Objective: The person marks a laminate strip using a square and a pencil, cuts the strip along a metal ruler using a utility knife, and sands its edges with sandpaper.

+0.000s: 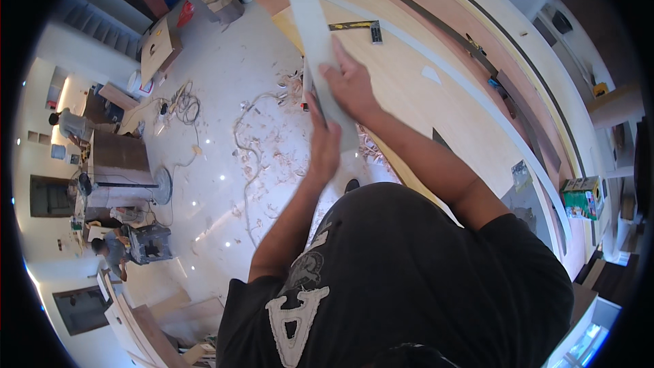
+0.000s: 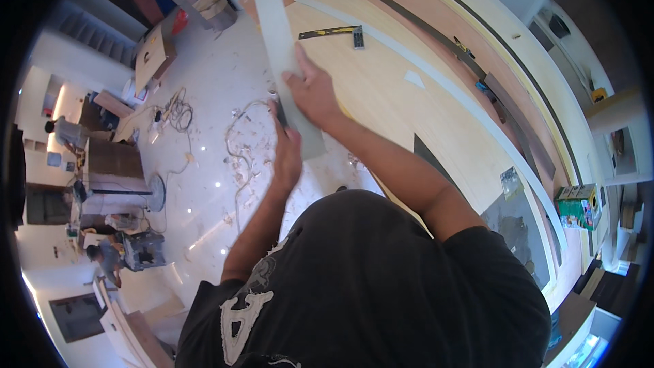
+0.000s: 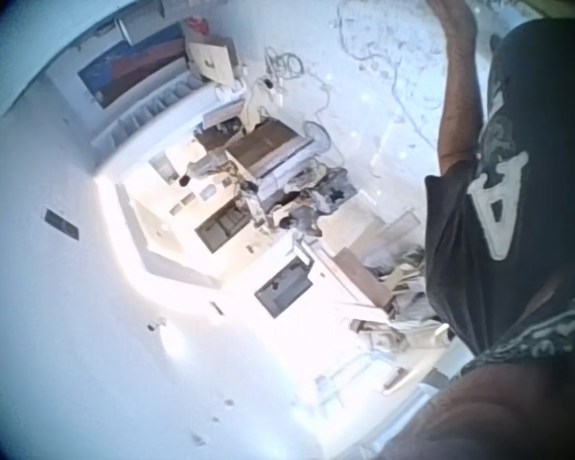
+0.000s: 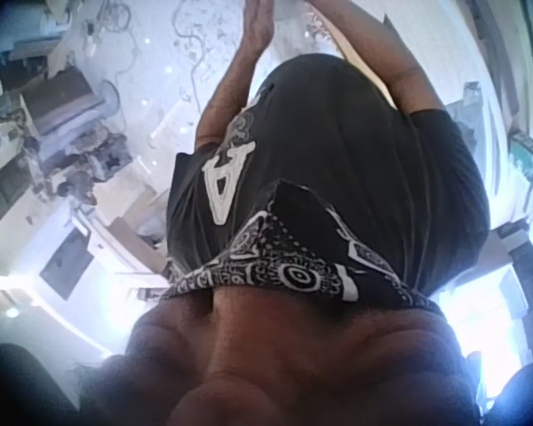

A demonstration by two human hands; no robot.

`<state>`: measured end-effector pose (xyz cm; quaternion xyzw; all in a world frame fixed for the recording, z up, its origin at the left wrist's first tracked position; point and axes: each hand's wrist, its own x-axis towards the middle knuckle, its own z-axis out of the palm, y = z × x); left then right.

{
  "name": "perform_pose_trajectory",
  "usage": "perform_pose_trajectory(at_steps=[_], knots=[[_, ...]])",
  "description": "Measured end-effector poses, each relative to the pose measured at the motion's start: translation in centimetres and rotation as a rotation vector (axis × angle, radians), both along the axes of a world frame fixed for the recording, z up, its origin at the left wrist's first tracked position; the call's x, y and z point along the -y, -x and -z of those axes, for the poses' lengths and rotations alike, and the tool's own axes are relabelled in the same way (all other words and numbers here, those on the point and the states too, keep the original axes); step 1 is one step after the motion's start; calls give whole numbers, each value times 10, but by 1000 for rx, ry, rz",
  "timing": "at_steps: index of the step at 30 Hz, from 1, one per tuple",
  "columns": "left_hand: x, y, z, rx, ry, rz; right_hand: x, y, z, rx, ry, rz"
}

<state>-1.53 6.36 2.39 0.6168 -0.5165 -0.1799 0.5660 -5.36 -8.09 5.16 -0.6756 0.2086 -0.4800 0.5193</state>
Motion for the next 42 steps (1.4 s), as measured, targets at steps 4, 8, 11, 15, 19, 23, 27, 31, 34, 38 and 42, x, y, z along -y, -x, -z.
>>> perform_pose_trajectory(at_steps=[4,8,11,15,19,23,27,31,34,38,42], knots=[[-17,25,9,-189,-52,149,17,8,-1,29,-182,-111],[20,-45,-9,-427,13,129,-29,15,18,-185,51,-58],[23,-40,-7,-287,58,54,-31,12,31,-143,98,-75],[-26,26,33,-123,-84,189,12,9,5,-83,-21,-31],[-43,18,22,-436,-190,190,19,17,-7,-26,-15,-40],[-34,-10,18,-739,91,27,6,26,-3,-179,-77,-61],[-34,-40,-1,-612,252,-80,-7,38,-2,-162,-44,-69],[-33,-65,-28,-107,211,-265,5,56,9,-329,207,-217],[-33,-84,-63,991,-55,-353,12,67,6,-432,536,-332],[-31,-88,-74,853,-478,43,18,74,-17,-572,846,-467],[-42,-82,-37,446,-469,214,39,79,-33,-727,1058,-435]])
